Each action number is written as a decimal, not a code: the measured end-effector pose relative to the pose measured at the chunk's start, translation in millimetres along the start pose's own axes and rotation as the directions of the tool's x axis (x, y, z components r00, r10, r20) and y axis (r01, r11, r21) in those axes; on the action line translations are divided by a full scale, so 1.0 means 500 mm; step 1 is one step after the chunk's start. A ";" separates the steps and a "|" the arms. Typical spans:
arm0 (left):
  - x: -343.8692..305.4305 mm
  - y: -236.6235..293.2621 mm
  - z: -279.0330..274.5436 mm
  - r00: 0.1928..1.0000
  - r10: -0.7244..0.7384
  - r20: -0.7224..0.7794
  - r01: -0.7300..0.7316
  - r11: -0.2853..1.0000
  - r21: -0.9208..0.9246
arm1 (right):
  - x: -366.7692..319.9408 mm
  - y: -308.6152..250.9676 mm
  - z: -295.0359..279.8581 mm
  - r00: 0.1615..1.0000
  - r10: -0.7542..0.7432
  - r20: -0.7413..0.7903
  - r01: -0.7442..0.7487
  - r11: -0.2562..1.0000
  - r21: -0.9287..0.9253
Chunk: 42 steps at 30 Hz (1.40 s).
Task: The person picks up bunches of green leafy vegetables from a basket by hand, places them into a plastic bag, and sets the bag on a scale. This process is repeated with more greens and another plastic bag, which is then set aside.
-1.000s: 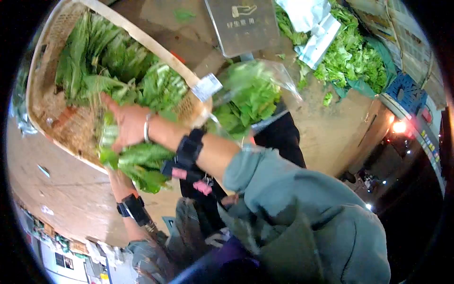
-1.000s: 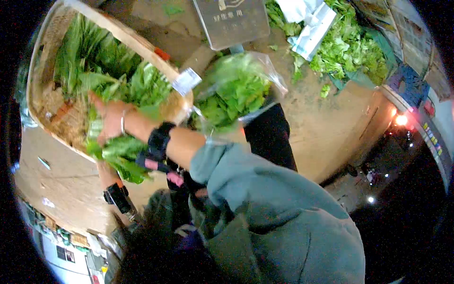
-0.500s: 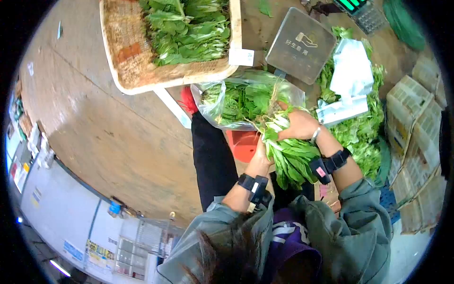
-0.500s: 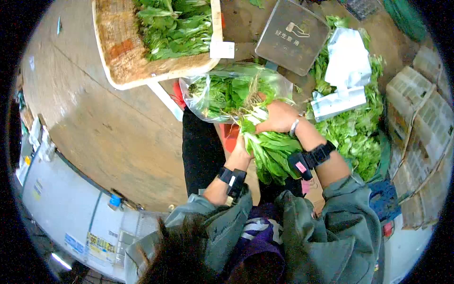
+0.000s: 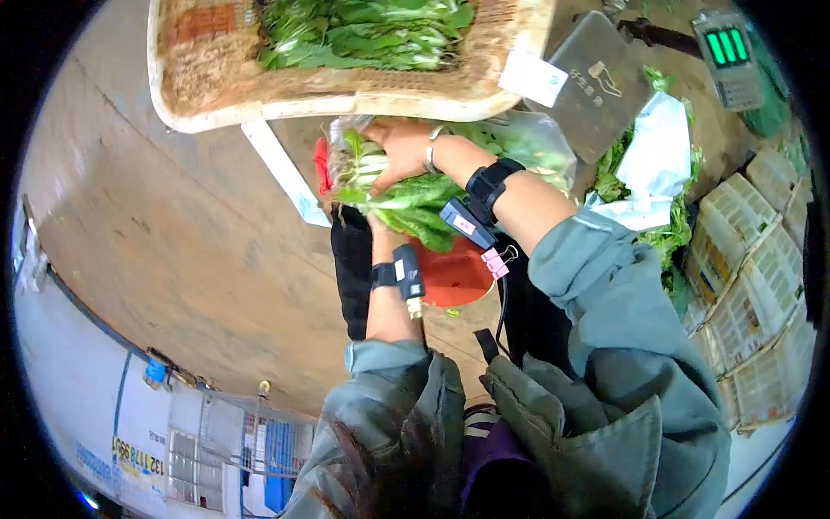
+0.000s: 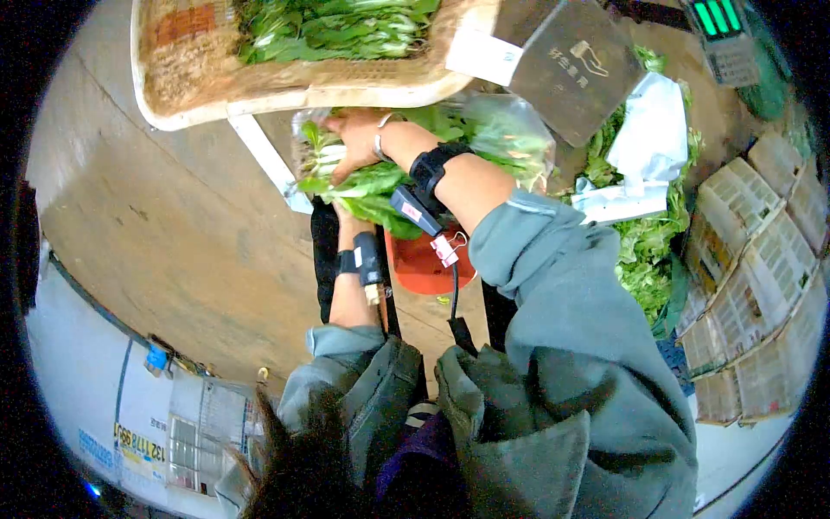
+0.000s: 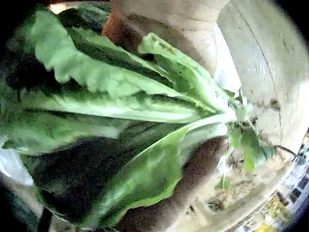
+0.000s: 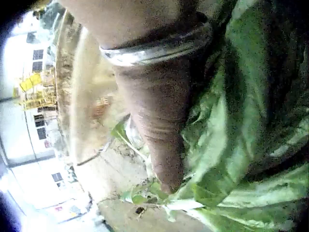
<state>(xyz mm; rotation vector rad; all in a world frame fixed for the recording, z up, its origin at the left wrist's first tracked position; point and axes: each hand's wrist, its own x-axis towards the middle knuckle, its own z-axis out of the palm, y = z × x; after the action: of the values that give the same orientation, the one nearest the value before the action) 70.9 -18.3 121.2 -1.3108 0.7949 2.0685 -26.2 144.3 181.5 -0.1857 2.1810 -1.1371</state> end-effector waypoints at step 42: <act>-0.221 0.127 0.227 0.919 0.384 0.091 -0.047 -0.122 0.991 | -0.152 -0.098 0.170 0.948 0.228 -0.221 -0.287 0.912 -0.293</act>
<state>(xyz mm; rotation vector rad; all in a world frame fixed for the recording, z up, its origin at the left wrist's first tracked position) -1.5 6.7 274.0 -0.3946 2.2234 0.7069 76.5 87.6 222.5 0.0724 2.4592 -0.6669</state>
